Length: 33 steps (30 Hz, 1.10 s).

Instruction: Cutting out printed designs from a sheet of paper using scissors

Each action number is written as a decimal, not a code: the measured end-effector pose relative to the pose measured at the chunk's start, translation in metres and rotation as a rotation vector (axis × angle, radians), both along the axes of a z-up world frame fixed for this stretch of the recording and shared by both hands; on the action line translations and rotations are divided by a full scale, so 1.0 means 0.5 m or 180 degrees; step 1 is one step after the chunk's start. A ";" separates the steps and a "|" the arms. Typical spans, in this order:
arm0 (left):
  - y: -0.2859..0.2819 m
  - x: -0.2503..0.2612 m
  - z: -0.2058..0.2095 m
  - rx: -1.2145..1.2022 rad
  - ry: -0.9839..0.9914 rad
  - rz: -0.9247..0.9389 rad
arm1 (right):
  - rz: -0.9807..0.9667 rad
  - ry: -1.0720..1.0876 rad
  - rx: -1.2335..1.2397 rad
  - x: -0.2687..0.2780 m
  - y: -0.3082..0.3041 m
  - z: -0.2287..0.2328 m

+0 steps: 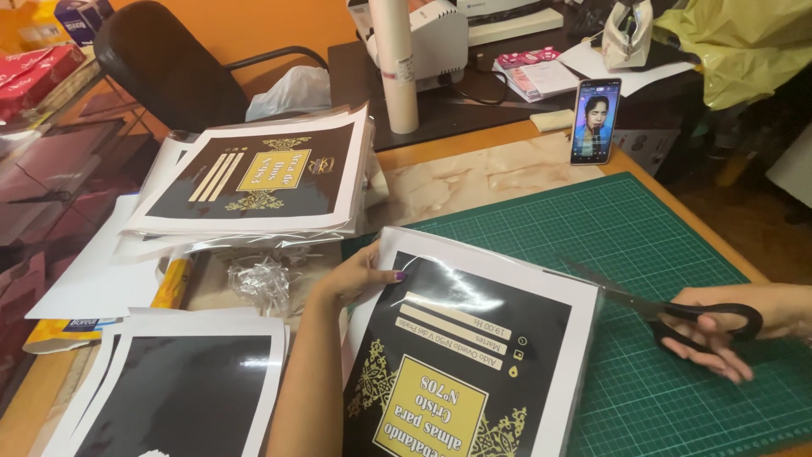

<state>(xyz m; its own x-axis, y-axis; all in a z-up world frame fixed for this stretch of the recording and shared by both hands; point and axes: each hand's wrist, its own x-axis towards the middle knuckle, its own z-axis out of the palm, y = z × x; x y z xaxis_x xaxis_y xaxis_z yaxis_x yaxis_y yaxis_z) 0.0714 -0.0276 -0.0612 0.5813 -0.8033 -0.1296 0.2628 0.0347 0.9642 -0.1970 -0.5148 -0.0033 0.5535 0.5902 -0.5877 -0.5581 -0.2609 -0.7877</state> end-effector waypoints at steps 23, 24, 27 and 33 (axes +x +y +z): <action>-0.003 -0.027 0.031 0.0355 -0.0191 0.0129 | 0.0055 0.0011 -0.0366 0.007 0.026 0.012; -0.003 -0.036 0.049 0.0471 -0.0215 0.0119 | -0.0051 0.0126 -0.0453 0.011 0.030 0.018; -0.010 -0.037 0.056 0.0634 -0.0434 0.0139 | 0.0029 0.0164 -0.0515 0.017 0.067 0.052; -0.012 -0.010 0.024 0.0560 -0.0568 0.0082 | 0.0067 -0.0019 -0.0304 0.050 -0.010 -0.012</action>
